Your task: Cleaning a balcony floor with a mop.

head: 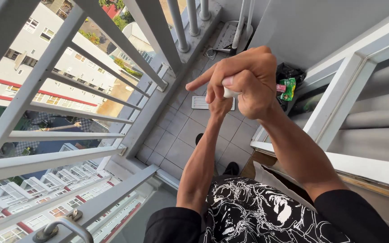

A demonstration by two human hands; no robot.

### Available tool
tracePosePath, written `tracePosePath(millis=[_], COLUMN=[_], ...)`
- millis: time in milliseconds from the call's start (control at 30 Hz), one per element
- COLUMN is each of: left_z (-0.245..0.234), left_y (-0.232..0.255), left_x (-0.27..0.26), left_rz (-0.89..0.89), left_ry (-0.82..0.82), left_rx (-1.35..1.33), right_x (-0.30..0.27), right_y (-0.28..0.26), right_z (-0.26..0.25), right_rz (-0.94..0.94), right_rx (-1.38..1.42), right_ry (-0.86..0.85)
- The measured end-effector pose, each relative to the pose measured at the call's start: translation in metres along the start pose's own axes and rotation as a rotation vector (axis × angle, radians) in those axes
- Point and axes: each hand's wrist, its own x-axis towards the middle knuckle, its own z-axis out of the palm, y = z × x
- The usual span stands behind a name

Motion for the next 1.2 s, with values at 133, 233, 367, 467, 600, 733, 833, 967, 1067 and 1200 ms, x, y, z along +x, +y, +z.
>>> tracePosePath(millis=[133,233,367,467,600,733,833,967,1067,1200], left_z=[0.041,0.045,0.050,0.057,0.068,0.050,0.040,0.031,0.036,0.025], left_y=[-0.056,-0.025,-0.033,-0.023,-0.083,-0.079,-0.060,-0.035,-0.086,-0.102], left_x=[0.014,0.030,0.025,0.031,0.033,0.032,0.038,0.057,0.056,0.052], left_rz=[0.208,-0.043,0.109,0.126,0.239,0.222,0.225,0.252,0.230,0.382], left_ry=[-0.010,-0.009,-0.034,-0.035,-0.209,-0.149,-0.064,0.057,0.033,-0.034], left_rx=[0.187,-0.034,-0.118,-0.233,0.328,0.203,0.006,-0.299,-0.307,-0.228], right_x=[0.008,0.011,0.005,0.003,-0.002,-0.009,-0.013,-0.035,-0.064,-0.081], right_y=[0.009,0.013,0.011,0.010,0.008,0.040,0.045,0.071,0.093,0.101], right_z=[-0.020,-0.037,-0.044,-0.053,-0.036,-0.030,-0.026,-0.009,0.013,0.031], right_rz=[-0.008,-0.044,-0.024,-0.013,0.051,0.024,-0.018,-0.101,-0.095,-0.106], right_rx=[-0.043,0.056,0.033,0.052,-0.102,-0.149,-0.193,-0.184,-0.209,-0.234], right_ry=[0.037,0.078,0.127,0.143,0.043,-0.020,-0.030,-0.068,-0.070,-0.067])
